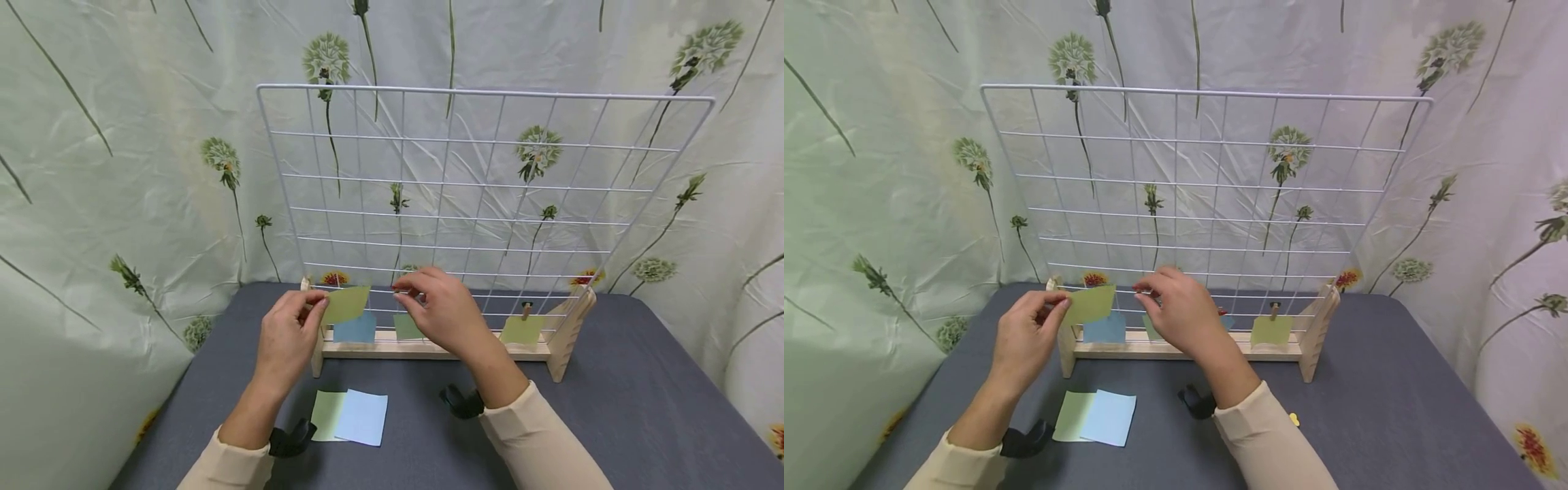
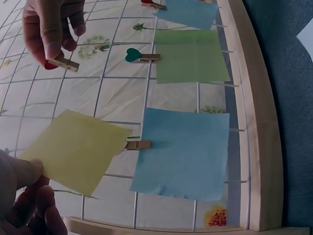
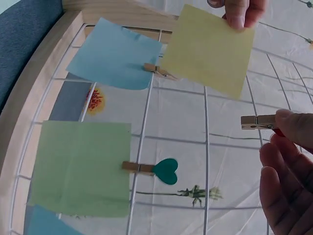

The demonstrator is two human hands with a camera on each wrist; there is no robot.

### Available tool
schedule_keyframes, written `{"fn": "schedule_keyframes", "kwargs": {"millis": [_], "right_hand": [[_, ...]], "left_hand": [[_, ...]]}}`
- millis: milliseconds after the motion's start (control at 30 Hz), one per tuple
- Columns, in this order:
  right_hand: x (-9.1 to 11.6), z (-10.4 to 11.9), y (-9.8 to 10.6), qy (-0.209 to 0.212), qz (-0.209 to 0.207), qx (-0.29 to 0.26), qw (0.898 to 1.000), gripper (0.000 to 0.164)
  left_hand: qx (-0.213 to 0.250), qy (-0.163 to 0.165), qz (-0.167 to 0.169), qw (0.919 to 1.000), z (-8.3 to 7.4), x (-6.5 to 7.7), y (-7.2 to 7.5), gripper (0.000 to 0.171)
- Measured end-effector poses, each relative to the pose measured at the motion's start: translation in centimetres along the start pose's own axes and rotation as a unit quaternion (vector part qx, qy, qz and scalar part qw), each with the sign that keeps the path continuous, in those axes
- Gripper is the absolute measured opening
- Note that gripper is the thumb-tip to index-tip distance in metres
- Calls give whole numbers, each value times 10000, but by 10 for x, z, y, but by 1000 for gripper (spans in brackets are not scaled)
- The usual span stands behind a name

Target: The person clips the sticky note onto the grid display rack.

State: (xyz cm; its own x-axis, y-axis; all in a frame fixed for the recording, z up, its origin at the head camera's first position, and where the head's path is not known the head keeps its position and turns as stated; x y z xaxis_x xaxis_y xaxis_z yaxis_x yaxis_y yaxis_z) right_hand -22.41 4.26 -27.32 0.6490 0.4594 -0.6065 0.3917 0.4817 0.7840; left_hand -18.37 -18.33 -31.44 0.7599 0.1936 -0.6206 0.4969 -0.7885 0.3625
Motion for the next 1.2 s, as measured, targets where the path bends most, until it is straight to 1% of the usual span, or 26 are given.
{"fn": "schedule_keyframes", "kwargs": {"millis": [133, 300, 467, 600, 800, 1033, 1200], "right_hand": [[-8, 5, 0, 42, -34, 66, 10000, 11], [-15, 11, 1, 4, -128, 112, 9999, 12], [-21, 14, 1, -25, -293, 58, 9996, 13], [-25, 17, 2, 68, -578, 5, 9983, 12], [-31, 23, 0, 236, -1085, -61, 9938, 10], [-35, 26, -11, 212, -1316, -104, 9910, 10], [-36, 28, -14, 185, -1583, -151, 9871, 10]], "left_hand": [[139, 209, 29, 9997, 1, -5, 0, 12], [271, 295, 40, 9992, 1, -12, 1, 12], [205, 400, 133, 9989, -1, -19, -1, 13], [119, 493, 196, 9985, -1, -22, -2, 15], [-80, 502, 130, 9986, -1, -27, -2, 15], [-258, 397, 67, 9989, -2, -33, -3, 15], [-329, 320, 79, 9989, -3, -34, -4, 15]]}}
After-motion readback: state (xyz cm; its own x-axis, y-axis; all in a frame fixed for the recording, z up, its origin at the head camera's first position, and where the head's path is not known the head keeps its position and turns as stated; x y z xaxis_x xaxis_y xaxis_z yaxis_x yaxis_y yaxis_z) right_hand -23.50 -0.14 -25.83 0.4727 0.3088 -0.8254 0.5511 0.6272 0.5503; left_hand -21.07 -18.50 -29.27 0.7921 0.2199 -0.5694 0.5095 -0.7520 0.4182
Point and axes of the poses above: each hand's wrist, its own x-axis away from the middle knuckle, its own y-axis out of the back of the hand, z = x × y, the point moved 6 cm from there along -x, towards the middle knuckle, and after that the axes turned 14 degrees about x, right-handed, at the moved point
